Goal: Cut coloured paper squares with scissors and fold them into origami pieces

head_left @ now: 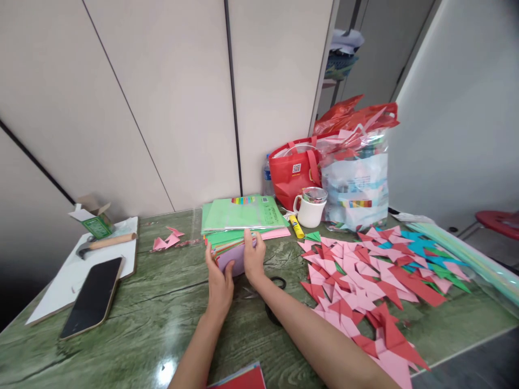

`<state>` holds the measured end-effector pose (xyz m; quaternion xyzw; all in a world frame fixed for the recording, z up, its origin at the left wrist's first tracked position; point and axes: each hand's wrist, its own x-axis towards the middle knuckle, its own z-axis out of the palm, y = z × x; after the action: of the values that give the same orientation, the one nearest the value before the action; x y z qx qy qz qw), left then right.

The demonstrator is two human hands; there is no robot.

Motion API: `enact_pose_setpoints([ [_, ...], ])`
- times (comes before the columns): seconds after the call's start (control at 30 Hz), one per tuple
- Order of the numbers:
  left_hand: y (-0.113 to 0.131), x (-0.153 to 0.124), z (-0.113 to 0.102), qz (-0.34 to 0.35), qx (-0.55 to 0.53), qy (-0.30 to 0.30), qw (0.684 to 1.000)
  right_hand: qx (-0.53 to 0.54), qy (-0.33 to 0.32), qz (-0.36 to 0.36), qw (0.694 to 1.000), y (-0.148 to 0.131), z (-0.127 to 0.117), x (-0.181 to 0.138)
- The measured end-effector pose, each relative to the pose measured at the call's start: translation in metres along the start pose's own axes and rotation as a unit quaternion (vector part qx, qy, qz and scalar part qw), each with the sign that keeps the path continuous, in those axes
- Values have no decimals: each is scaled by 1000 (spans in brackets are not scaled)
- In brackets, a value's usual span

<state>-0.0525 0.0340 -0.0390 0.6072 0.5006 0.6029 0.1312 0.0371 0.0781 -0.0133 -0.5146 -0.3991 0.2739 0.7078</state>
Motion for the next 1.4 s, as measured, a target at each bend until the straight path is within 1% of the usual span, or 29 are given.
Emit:
enact_pose_setpoints([
  [0.1,0,1,0,6,17,15,1000,1,5,-7,1000,-1,-1,2],
  [0.2,-1,4,-3,-16,36,-1,999,2,0,-6,1000,3,-5,4],
  [0.3,1,5,-3,-15,11,-8,1000,2,-9,-1,1000,7,-6,4],
  [0.43,4,4,-1,8,-11,-1,1000,2,-42,-9,999,6,-4,1],
  [0.5,3,4,-2,17,-4,-5,1000,2,-51,-11,999,5,-3,0],
  [0.6,-1,6,-6,34,40,-7,999,1,-46,-7,999,7,-3,0],
  [0.67,-3,7,-9,59,71,-11,996,1,-43,-2,999,8,-3,1],
  [0.83,-4,6,-13,110,153,-57,980,8,-42,6,999,6,-1,5],
  [1.0,-4,3,-9,123,161,-45,978,12,-45,11,999,1,-2,3],
  [1.1,-5,3,-9,139,154,-33,978,13,-65,8,998,2,-1,-1],
  [1.17,-7,5,-12,146,154,-20,977,14,-96,7,995,4,-2,-2],
  [1.23,-10,8,-16,142,156,-7,978,19,-155,8,988,7,-6,2],
  [1.3,-14,12,-20,131,158,5,979,29,-249,12,968,9,-12,10],
  [1.4,-18,16,-25,112,162,25,980,40,-403,19,914,8,-19,25],
])
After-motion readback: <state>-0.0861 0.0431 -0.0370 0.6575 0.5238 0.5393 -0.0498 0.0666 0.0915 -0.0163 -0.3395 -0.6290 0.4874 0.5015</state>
